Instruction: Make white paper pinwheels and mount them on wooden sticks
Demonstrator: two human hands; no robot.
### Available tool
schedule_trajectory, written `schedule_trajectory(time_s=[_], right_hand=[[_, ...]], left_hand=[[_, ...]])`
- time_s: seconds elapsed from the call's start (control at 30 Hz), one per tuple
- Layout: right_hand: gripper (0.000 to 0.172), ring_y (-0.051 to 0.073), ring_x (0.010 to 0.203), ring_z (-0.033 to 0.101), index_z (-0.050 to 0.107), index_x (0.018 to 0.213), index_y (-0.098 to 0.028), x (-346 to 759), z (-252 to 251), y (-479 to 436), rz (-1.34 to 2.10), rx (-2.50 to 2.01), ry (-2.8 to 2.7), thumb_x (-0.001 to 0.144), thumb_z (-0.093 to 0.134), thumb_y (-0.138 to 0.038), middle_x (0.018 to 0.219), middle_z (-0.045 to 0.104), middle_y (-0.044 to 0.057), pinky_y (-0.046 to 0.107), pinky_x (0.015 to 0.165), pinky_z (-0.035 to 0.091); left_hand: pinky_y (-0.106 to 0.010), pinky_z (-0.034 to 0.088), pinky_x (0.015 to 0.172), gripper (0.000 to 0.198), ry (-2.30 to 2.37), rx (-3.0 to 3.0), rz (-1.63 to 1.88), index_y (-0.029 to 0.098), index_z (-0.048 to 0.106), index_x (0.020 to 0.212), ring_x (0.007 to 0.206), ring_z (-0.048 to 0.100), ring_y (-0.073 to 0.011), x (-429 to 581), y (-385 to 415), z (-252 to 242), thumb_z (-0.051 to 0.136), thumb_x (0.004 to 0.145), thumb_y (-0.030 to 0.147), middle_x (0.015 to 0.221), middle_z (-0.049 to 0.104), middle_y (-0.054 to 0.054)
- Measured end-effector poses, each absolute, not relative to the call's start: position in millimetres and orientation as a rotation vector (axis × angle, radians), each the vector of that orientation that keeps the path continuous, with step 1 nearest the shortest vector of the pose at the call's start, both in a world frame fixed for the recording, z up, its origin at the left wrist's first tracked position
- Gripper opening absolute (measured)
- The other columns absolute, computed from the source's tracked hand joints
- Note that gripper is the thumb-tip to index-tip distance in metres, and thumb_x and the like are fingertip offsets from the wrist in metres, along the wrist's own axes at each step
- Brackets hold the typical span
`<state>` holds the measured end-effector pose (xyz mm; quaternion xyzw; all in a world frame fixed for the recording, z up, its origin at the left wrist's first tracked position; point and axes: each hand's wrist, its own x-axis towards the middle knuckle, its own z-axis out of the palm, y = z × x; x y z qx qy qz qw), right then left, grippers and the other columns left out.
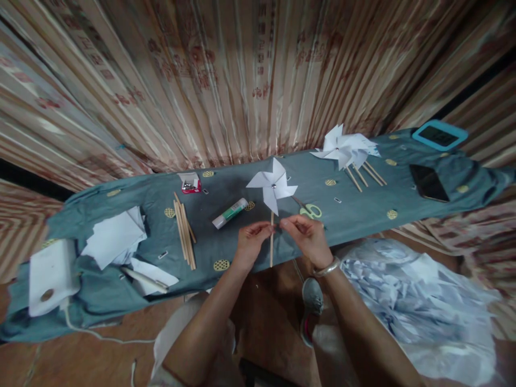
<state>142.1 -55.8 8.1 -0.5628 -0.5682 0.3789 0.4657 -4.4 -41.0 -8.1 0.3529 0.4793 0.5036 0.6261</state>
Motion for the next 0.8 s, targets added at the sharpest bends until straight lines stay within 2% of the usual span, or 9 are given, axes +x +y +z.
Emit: schedule_trajectory(time_s=[0.1,0.27,0.4,0.57,0.67,0.8], right_hand=[[0.033,0.013,0.057,0.057,0.068,0.071,-0.018,138,7,-62,0.976,-1.438,-1.518,0.081,0.061,-0.048,0.063,0.066,0.001,0.025,0.055,0.043],[0.020,0.016,0.067,0.066,0.069,0.079,-0.021,125,1,-69,1.036,-1.467,-1.531,0.077,0.066,-0.041,0.075,0.072,0.002,0.027,0.064,0.051],[0.016,0.015,0.061,0.065,0.067,0.077,-0.020,118,-4,-72,0.971,-1.532,-1.473,0.078,0.063,-0.036,0.068,0.070,0.000,0.025,0.057,0.050],[0.022,0.013,0.054,0.062,0.065,0.074,-0.020,129,6,-74,0.706,-1.732,-1.650,0.084,0.056,-0.037,0.061,0.067,-0.001,0.022,0.052,0.046],[0.019,0.014,0.061,0.065,0.068,0.076,-0.021,159,21,-61,0.554,-1.859,-1.709,0.082,0.059,-0.036,0.067,0.071,0.000,0.023,0.059,0.047],[0.017,0.020,0.073,0.069,0.071,0.078,-0.021,219,41,-20,0.311,-2.098,-1.711,0.080,0.059,-0.032,0.077,0.074,0.005,0.027,0.065,0.047]], left_hand=[[-0.023,0.044,0.060,0.017,1.092,0.775,1.211,0.018,0.075,0.066,0.058,0.056,-0.0111,-6,-38,-8,0.078,0.055,0.030,0.062,0.070,-0.001],[-0.024,0.046,0.063,0.021,1.060,0.715,1.234,0.017,0.076,0.070,0.061,0.060,-0.0126,-6,-35,-7,0.079,0.054,0.031,0.066,0.072,-0.003],[-0.025,0.046,0.064,0.022,1.045,0.701,1.244,0.017,0.075,0.069,0.061,0.060,-0.0125,-2,-35,-8,0.079,0.052,0.031,0.068,0.072,-0.004],[-0.023,0.045,0.061,0.024,1.049,0.769,1.224,0.017,0.076,0.075,0.057,0.057,-0.0104,2,-36,-10,0.078,0.057,0.032,0.068,0.072,-0.003],[-0.025,0.047,0.063,0.025,1.047,0.831,1.183,0.017,0.076,0.080,0.060,0.059,-0.0120,2,-39,-10,0.075,0.059,0.032,0.072,0.073,-0.004],[-0.025,0.048,0.062,0.022,1.046,0.897,1.142,0.018,0.076,0.075,0.060,0.059,-0.0135,0,-43,-14,0.074,0.058,0.032,0.067,0.072,-0.003]])
